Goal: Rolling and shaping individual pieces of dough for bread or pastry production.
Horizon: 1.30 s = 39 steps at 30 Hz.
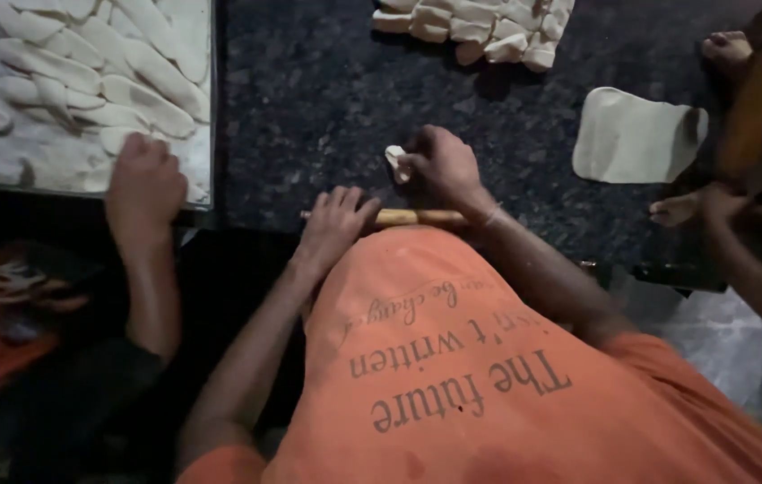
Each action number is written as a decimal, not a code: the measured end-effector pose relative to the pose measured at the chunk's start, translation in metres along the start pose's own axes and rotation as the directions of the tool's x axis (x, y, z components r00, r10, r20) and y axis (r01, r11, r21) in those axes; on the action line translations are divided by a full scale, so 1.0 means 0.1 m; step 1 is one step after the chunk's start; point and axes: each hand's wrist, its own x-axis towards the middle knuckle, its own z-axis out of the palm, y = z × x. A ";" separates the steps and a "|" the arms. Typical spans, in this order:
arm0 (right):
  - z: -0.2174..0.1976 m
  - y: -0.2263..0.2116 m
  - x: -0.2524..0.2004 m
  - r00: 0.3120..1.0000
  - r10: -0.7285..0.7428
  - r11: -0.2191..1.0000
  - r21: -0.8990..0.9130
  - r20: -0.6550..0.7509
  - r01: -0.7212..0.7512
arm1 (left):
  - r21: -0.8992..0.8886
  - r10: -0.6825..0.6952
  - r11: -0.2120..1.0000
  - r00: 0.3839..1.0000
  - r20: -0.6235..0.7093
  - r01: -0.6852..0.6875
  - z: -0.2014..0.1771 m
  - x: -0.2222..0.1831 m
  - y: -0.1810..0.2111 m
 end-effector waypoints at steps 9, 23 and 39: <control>-0.18 0.08 0.05 0.978 -0.071 0.981 -0.165 0.195 0.104 | -0.172 -0.119 0.981 0.978 -0.170 0.090 -0.15 0.11 -0.12; 0.06 0.54 0.26 0.811 -0.502 0.864 -0.202 -0.300 0.461 | -0.028 -0.184 0.982 0.981 0.063 0.186 -0.29 0.36 -0.31; 0.26 0.05 0.23 0.894 -0.419 0.907 0.112 0.158 0.405 | -0.716 -0.568 0.650 0.789 -0.234 0.255 0.10 0.63 -0.17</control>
